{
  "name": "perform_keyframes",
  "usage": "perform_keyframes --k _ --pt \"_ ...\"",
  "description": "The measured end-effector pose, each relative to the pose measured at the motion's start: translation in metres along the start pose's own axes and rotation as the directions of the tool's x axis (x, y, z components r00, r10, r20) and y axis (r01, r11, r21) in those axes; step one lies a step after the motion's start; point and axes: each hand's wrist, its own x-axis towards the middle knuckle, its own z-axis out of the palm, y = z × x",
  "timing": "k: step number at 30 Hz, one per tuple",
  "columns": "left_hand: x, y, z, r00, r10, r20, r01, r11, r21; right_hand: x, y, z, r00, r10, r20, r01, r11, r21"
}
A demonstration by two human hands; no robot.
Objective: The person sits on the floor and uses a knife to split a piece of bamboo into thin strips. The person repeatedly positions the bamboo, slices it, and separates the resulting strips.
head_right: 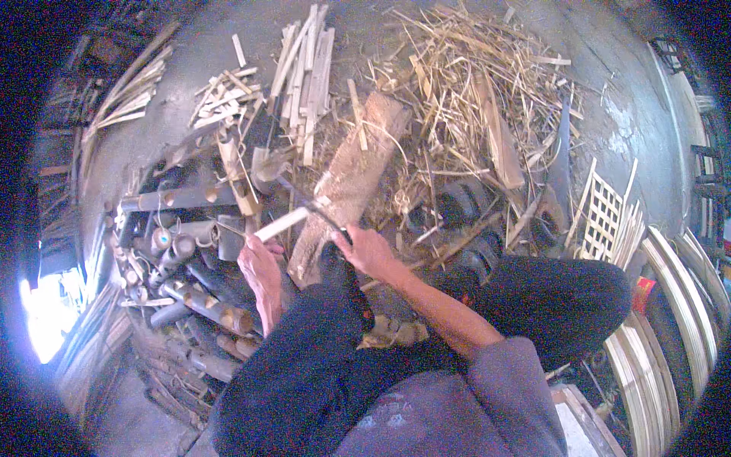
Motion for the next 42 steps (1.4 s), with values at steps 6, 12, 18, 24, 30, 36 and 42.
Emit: perform_keyframes --k 6,12,18,24,30,36,42 --pt "-0.009 0.000 0.001 0.999 -0.024 0.022 0.024 1.000 0.005 0.002 0.020 -0.001 0.991 0.005 -0.130 -0.005 1.000 -0.001" --pt "0.012 -0.026 0.006 1.000 -0.005 0.023 0.012 0.954 -0.298 0.002 0.047 0.007 0.987 0.056 -0.153 -0.054 0.998 0.017" --pt "0.026 -0.056 0.115 0.916 0.241 -0.320 -0.397 0.649 -0.649 0.004 0.062 0.027 0.990 -0.025 -0.142 0.031 0.999 0.036" --pt "0.027 -0.029 0.105 0.956 0.136 0.261 0.104 0.672 -0.733 -0.009 0.054 -0.005 0.976 -0.034 -0.214 0.042 0.999 0.033" --pt "0.024 -0.074 0.047 0.395 0.026 0.918 0.535 0.807 -0.252 -0.019 0.024 -0.028 0.998 -0.033 -0.055 0.023 0.985 -0.172" --pt "0.002 -0.054 0.014 0.534 0.147 0.833 0.790 0.264 -0.553 -0.020 0.021 -0.018 0.998 0.059 -0.002 -0.058 0.984 -0.168" --pt "-0.025 -0.064 0.005 0.881 0.086 0.465 0.442 0.198 -0.875 -0.020 0.025 0.005 0.995 -0.007 -0.097 -0.007 0.991 -0.137"
